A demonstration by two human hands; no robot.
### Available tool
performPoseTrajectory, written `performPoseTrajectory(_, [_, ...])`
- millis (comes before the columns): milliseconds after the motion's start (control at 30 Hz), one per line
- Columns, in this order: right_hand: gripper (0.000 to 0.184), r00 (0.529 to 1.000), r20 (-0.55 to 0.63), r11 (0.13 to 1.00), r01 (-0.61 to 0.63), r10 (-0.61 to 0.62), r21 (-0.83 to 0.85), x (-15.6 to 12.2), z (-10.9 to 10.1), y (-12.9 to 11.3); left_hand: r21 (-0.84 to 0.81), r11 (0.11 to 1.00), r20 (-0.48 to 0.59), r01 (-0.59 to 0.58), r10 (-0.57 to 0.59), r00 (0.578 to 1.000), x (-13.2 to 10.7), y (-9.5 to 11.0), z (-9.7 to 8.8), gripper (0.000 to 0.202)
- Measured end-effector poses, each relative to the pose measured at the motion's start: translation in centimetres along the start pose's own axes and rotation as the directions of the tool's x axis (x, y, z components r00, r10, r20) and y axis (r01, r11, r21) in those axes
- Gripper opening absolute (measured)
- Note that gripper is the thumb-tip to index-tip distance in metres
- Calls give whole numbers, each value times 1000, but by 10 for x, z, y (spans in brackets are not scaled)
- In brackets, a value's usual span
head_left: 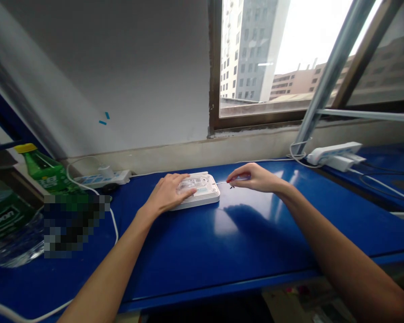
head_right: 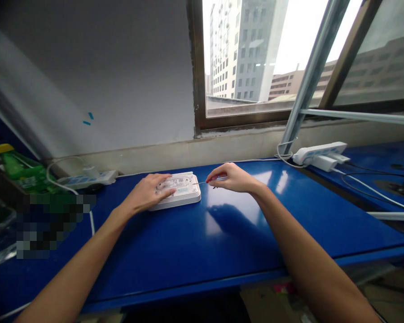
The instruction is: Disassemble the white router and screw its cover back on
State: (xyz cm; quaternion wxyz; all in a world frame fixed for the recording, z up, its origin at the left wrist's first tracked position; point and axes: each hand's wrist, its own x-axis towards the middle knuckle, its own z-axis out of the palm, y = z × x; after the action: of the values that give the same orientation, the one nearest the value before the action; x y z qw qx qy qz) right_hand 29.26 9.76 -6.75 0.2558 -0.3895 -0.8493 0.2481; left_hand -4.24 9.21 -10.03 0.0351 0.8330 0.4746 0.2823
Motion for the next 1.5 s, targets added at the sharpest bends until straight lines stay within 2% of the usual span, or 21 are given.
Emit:
performPoseTrajectory(100, [23,997,67,999,-27,30,-34,-6,-12,6,109,994,111,-10,-2,994,-2,1,9,78])
performPoseTrajectory(167, [23,996,86,998,-33,38,-61,-8,-15,8,136,991,148,1,-22,989,-3,0,13,86])
performPoseTrajectory(267, [22,996,85,997,-34,40,-69,-8,-13,11,65,998,165,0,-10,986,-3,-6,16,96])
performPoseTrajectory(367, [21,995,93,997,-21,27,-73,-6,-7,13,-10,999,189,-50,51,981,-1,-14,15,102])
performPoseTrajectory(633, [23,992,126,1000,-14,17,-21,-6,-5,8,-95,984,206,-149,166,965,1,-22,10,104])
performPoseTrajectory(767, [24,988,153,1000,-10,11,-13,-6,-5,4,-90,985,217,-146,163,963,1,-22,9,104])
performPoseTrajectory(1167, [22,991,134,999,-26,29,-30,-6,-3,-2,-100,986,202,-132,150,968,0,-23,10,99])
performPoseTrajectory(1267, [21,983,177,999,-34,39,-32,-7,-2,-1,-108,984,201,-139,158,967,0,-24,11,98])
performPoseTrajectory(1367, [18,975,212,998,-59,61,-17,-6,1,-1,-95,988,202,-124,141,969,-1,-23,13,99])
performPoseTrajectory(1500, [21,982,182,999,-39,44,-32,-3,10,-1,-94,990,172,-108,123,977,-1,-21,12,103])
